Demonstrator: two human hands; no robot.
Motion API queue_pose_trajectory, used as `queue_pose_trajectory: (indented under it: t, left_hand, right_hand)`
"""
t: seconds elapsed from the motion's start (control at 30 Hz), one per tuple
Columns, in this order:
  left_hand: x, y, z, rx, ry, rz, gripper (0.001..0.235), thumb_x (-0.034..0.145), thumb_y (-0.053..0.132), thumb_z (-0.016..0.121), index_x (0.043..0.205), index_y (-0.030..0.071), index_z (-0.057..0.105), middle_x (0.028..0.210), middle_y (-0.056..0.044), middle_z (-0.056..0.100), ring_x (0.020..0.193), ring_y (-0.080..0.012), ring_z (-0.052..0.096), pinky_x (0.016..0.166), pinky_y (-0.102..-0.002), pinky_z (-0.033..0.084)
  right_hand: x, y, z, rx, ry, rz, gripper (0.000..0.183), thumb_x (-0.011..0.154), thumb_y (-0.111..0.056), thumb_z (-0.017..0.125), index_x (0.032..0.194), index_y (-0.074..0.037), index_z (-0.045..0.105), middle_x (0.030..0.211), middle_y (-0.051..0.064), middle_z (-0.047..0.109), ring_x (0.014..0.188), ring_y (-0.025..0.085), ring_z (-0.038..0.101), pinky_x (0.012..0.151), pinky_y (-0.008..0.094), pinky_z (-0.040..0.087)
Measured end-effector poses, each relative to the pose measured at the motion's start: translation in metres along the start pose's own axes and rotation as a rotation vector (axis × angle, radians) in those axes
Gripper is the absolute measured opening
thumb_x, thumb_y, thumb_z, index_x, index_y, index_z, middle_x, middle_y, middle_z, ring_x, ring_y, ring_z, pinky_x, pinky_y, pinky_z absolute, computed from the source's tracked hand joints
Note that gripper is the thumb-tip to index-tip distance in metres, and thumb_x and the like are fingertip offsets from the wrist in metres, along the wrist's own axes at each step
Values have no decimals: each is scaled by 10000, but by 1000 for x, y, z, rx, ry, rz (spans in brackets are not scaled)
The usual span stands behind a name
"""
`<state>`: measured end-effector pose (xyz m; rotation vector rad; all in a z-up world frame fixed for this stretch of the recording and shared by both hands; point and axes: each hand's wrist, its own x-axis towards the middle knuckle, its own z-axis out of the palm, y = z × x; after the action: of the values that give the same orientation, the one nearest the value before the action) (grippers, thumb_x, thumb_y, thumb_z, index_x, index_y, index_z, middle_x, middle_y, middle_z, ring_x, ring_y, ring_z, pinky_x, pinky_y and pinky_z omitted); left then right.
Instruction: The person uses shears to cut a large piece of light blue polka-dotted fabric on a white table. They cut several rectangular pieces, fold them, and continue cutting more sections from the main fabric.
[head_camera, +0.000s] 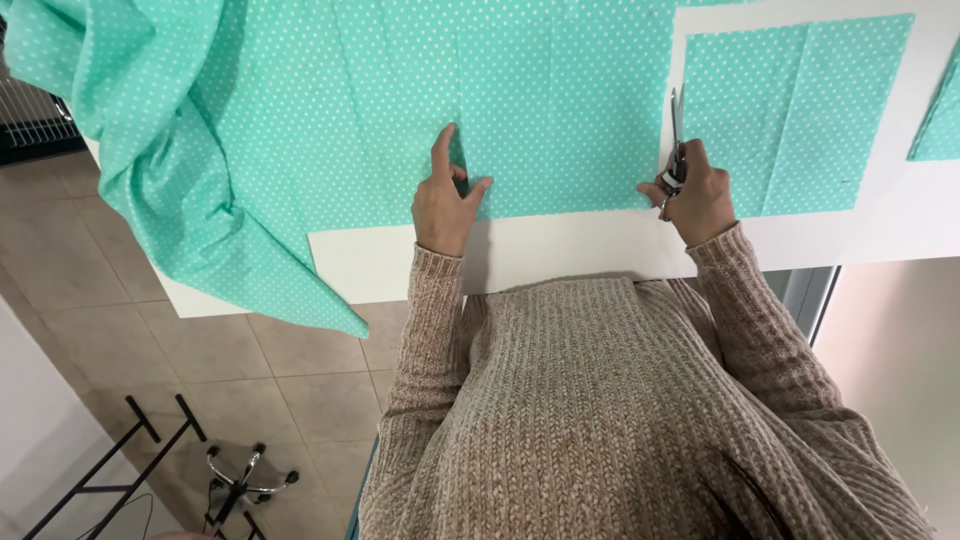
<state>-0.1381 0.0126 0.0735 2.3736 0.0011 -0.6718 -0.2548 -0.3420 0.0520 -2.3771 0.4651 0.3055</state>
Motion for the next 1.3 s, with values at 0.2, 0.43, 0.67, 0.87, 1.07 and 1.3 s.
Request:
queue_pose_trajectory:
  t: [0.2, 0.43, 0.67, 0.87, 1.07, 1.3]
  left_hand:
    - [-3, 2, 6, -5, 83, 37, 953, 859, 237, 829, 1588, 320, 221, 897, -8, 718, 864, -353, 734, 805, -572, 570]
    - [-3, -2, 6, 15, 79, 77, 977, 880, 219, 826, 1610, 289, 181, 875, 7, 694, 831, -313, 731, 793, -542, 580]
    - [-3, -2, 3, 0, 70, 65, 997, 890, 216, 813, 1622, 297, 141, 836, 37, 669, 803, -274, 719, 802, -504, 582]
    - [-5, 1, 6, -23, 114, 58, 1013, 867, 200, 827, 1627, 289, 163, 829, 13, 680, 801, -302, 718, 794, -527, 571]
    - [-3, 1, 5, 2, 105, 51, 991, 882, 223, 809, 1627, 290, 158, 836, 13, 680, 813, -314, 719, 799, -550, 570]
    - [-3, 10, 6, 5, 171, 120, 889, 946, 271, 768, 1626, 241, 196, 912, -18, 694, 847, -303, 724, 788, -513, 578]
  right_hand:
    - [-3, -3, 1, -71, 72, -74, 580, 791, -306, 943, 1097, -73, 508, 708, 48, 690, 674, 324, 697, 711, 357, 541]
    - [-3, -5, -3, -17, 69, -64, 567, 793, -324, 938, 1083, -88, 511, 731, 31, 700, 693, 316, 697, 735, 360, 539]
    - [-2, -8, 2, -50, 92, -62, 555, 784, -297, 948, 1066, -82, 520, 731, 57, 707, 695, 331, 705, 711, 361, 543]
    - [-3, -13, 0, -27, 108, -71, 548, 808, -273, 944, 1069, -59, 512, 706, 104, 681, 658, 358, 686, 673, 377, 535]
    - [8, 32, 23, 28, 147, -108, 479, 891, -278, 908, 1060, -78, 507, 627, 72, 634, 564, 321, 658, 612, 344, 525]
    - [2, -14, -48, 352, 302, -197, 252, 1097, -2, 712, 1079, 18, 461, 697, 114, 655, 489, 248, 641, 444, 281, 499]
